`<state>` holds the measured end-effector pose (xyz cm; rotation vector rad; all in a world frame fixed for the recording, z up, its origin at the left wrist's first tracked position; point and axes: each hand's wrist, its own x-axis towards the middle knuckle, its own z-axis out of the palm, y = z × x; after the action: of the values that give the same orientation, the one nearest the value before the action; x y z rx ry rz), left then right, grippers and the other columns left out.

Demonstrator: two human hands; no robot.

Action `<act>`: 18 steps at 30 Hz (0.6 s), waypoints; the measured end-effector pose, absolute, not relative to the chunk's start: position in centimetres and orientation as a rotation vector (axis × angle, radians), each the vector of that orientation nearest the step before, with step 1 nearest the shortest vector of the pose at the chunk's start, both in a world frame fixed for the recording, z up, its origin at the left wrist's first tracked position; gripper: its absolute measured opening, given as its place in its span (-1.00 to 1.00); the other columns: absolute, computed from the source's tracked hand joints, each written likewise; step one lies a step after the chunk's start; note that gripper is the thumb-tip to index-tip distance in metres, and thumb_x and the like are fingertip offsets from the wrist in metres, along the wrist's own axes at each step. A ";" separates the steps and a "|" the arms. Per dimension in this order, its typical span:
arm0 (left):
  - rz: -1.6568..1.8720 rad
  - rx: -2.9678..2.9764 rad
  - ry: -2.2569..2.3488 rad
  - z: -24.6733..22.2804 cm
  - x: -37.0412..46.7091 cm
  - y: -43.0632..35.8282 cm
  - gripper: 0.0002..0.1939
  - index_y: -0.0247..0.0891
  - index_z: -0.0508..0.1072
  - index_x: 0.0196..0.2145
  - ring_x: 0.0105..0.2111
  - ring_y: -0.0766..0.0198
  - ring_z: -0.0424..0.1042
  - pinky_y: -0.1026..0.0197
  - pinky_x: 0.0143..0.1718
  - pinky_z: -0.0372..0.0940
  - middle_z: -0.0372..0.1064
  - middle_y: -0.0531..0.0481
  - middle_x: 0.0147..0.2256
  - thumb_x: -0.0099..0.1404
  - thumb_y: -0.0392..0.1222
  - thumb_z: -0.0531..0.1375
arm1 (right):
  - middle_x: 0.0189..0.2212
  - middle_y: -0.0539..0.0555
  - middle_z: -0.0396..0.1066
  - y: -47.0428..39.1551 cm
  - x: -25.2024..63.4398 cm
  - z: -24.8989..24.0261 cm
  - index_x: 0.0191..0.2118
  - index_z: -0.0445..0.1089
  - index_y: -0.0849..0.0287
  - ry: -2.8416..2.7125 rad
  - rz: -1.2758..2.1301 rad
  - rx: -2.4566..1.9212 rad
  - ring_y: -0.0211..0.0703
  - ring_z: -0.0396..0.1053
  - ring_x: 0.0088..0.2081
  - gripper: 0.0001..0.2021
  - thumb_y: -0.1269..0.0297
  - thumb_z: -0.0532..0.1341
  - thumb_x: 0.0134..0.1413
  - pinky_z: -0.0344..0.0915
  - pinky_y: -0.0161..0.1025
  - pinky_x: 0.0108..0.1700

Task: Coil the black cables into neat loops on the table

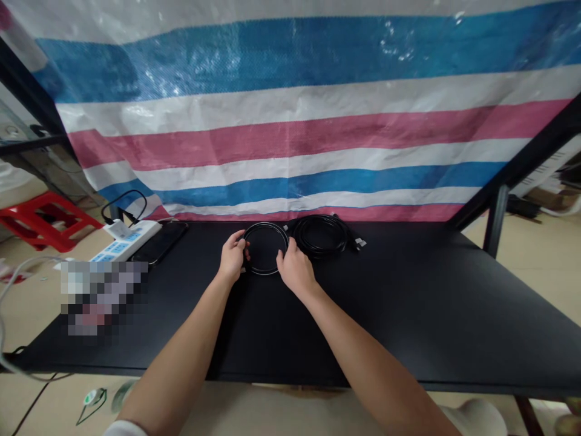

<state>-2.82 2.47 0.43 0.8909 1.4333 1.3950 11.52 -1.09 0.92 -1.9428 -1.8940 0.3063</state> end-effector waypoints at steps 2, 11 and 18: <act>1.374 1.077 1.634 0.1 -3.3 2.7 -0.69 -0.24 0.44 -0.17 -0.54 0.29 0.36 0.23 -0.47 0.29 0.35 0.01 -0.48 0.15 -0.39 0.05 | -0.12 0.42 0.42 -0.9 10.7 1.7 0.06 0.21 0.46 -1.962 0.338 -1.997 0.09 0.46 -0.14 -0.63 0.37 -0.01 0.19 0.30 -0.17 -0.16; 0.904 1.836 2.176 -0.7 -3.6 1.8 -0.55 -0.37 0.47 -0.07 0.09 -0.19 0.26 -0.15 0.05 0.19 0.26 -0.41 0.08 0.05 -0.41 0.08 | -0.11 0.41 0.41 2.4 8.0 3.3 0.06 0.19 0.37 -1.943 0.472 -2.134 0.10 0.43 -0.06 -0.65 0.49 0.02 0.14 0.30 -0.17 -0.14; 0.971 2.055 1.840 -0.6 -3.8 2.0 -0.80 -0.30 0.57 -0.36 -0.06 -0.12 0.39 -0.07 0.01 0.25 0.43 -0.32 -0.15 0.05 -0.25 0.18 | -0.02 0.46 0.33 4.4 7.1 3.3 0.02 0.30 0.39 -2.015 0.403 -2.130 0.07 0.40 -0.02 -0.65 0.49 0.02 0.13 0.30 -0.18 -0.09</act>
<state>-3.78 2.00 -0.60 2.0551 1.8405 0.9713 7.14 4.36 3.31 -2.1295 -2.0146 0.4031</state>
